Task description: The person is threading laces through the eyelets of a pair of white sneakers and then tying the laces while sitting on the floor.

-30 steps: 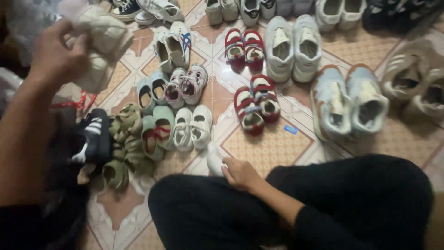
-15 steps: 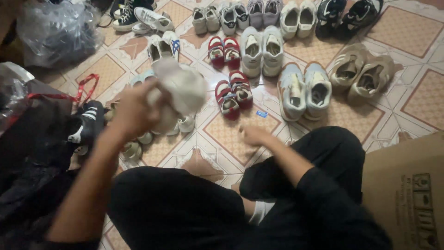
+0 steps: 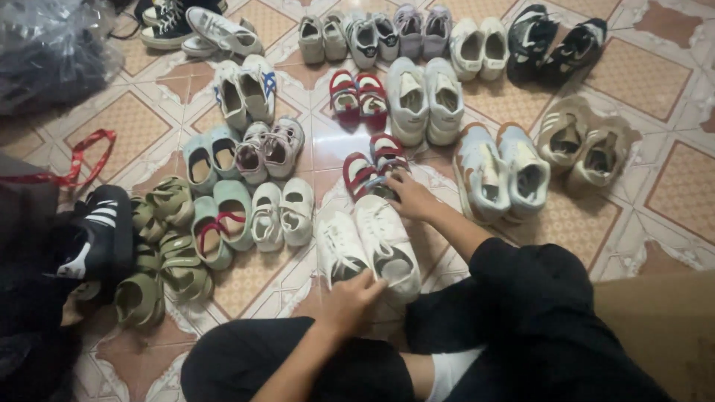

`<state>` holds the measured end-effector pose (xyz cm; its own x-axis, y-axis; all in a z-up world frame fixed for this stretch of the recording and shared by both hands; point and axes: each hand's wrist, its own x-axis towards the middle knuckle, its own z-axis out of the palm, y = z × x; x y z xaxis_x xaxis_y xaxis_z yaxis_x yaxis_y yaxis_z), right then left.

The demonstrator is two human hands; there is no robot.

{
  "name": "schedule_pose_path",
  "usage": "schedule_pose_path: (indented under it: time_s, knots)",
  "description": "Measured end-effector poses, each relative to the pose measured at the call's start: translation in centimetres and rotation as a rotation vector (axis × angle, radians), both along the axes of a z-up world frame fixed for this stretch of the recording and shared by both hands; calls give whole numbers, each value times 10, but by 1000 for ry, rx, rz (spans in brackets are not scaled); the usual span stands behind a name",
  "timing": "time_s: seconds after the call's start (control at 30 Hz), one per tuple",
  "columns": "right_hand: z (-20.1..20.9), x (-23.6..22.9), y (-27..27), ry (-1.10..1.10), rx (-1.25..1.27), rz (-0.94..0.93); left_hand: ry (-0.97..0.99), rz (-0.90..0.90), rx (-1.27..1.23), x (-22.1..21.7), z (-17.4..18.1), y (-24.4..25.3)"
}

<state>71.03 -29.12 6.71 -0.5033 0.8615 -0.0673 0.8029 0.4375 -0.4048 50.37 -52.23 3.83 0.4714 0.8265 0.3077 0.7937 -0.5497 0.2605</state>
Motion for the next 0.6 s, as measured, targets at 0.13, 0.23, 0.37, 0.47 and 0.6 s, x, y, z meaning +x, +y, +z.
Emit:
schedule_pose_path:
  time_s: [0.13,0.23,0.37,0.47,0.6]
  knots:
    - [-19,-20,12,25,134,38,-43,-15,35,-3,9,3]
    - [-13,-32,13,27,136,80,-71,-53,34,2,8,2]
    - [-21,-44,33,3,171,130,-59,-49,58,6,5,1]
    - [-28,-51,45,87,306,181,-52,-51,-4,7,3,-2]
    - [-36,-62,63,-57,219,163,-20,-27,-34,3,6,-8]
